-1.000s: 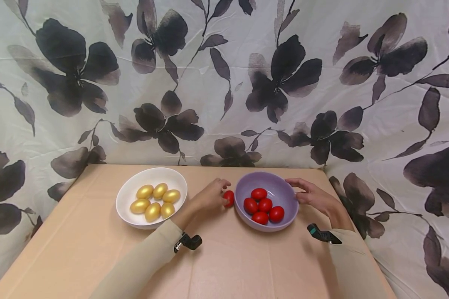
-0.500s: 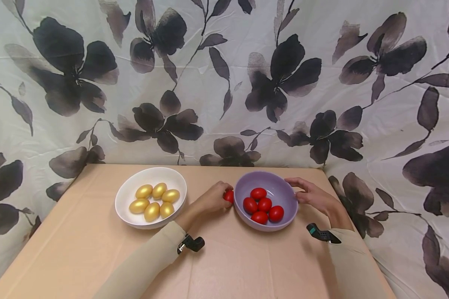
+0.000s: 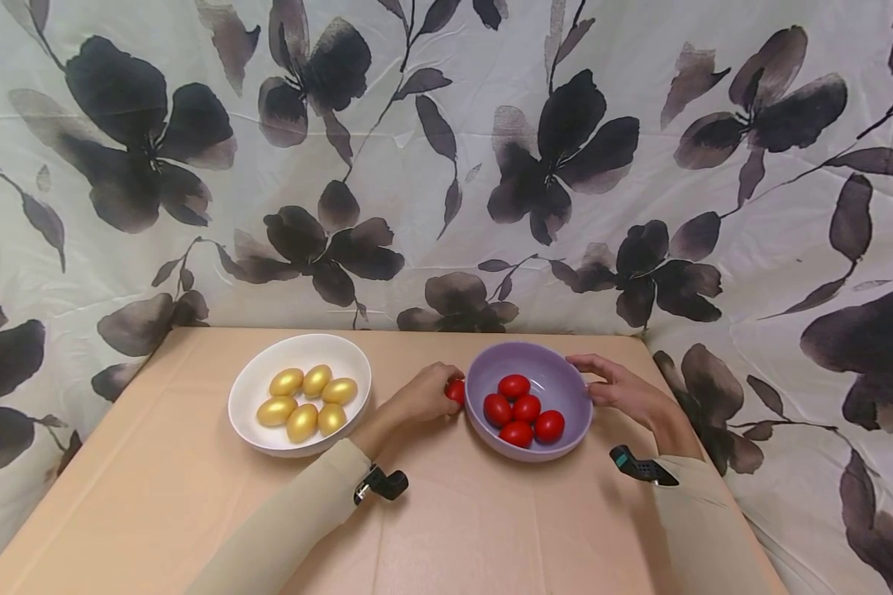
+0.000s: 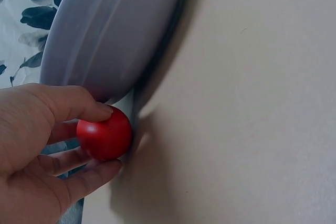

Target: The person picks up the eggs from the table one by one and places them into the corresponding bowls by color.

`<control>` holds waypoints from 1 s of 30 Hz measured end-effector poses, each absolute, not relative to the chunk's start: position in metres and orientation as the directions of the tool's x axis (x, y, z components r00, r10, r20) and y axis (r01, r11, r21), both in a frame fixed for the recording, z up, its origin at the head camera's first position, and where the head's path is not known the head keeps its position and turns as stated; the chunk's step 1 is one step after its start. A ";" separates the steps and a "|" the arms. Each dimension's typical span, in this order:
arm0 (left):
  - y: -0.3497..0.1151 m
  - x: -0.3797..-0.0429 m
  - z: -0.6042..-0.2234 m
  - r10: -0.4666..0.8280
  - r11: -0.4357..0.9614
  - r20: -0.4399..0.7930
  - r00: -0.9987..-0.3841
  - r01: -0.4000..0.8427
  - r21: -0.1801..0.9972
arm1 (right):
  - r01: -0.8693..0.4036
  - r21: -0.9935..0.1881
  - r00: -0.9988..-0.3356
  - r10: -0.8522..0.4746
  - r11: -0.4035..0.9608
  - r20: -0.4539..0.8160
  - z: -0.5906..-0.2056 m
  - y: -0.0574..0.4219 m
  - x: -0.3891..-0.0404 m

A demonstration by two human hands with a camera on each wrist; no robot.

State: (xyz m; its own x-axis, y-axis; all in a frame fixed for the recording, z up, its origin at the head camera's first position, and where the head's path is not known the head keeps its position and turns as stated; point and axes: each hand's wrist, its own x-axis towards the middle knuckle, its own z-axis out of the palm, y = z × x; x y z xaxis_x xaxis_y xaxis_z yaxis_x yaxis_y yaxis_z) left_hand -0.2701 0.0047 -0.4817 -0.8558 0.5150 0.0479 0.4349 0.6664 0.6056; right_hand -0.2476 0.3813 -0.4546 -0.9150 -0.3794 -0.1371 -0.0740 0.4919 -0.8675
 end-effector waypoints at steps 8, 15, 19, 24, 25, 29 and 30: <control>-0.004 -0.268 -0.477 0.492 0.653 0.048 -0.869 0.405 0.641 | -0.066 -0.858 -0.917 -0.369 0.509 -0.148 -0.454 0.381 -0.247; -0.008 -0.268 -0.470 0.484 0.643 0.091 -0.870 0.424 0.637 | -0.072 -0.862 -0.917 -0.374 0.501 -0.141 -0.454 0.381 -0.248; -0.010 -0.269 -0.466 0.481 0.638 0.099 -0.871 0.426 0.642 | -0.082 -0.866 -0.914 -0.383 0.493 -0.131 -0.454 0.381 -0.248; -0.012 -0.271 -0.460 0.486 0.632 0.115 -0.866 0.439 0.638 | -0.084 -0.867 -0.913 -0.387 0.492 -0.131 -0.454 0.381 -0.248; -0.013 -0.271 -0.458 0.486 0.633 0.116 -0.866 0.440 0.637 | -0.083 -0.866 -0.913 -0.387 0.493 -0.132 -0.454 0.381 -0.248; -0.015 -0.270 -0.450 0.492 0.633 0.137 -0.860 0.461 0.622 | -0.080 -0.864 -0.914 -0.383 0.497 -0.136 -0.454 0.381 -0.248; -0.015 -0.270 -0.448 0.495 0.629 0.145 -0.857 0.469 0.620 | -0.081 -0.863 -0.914 -0.383 0.499 -0.136 -0.454 0.381 -0.248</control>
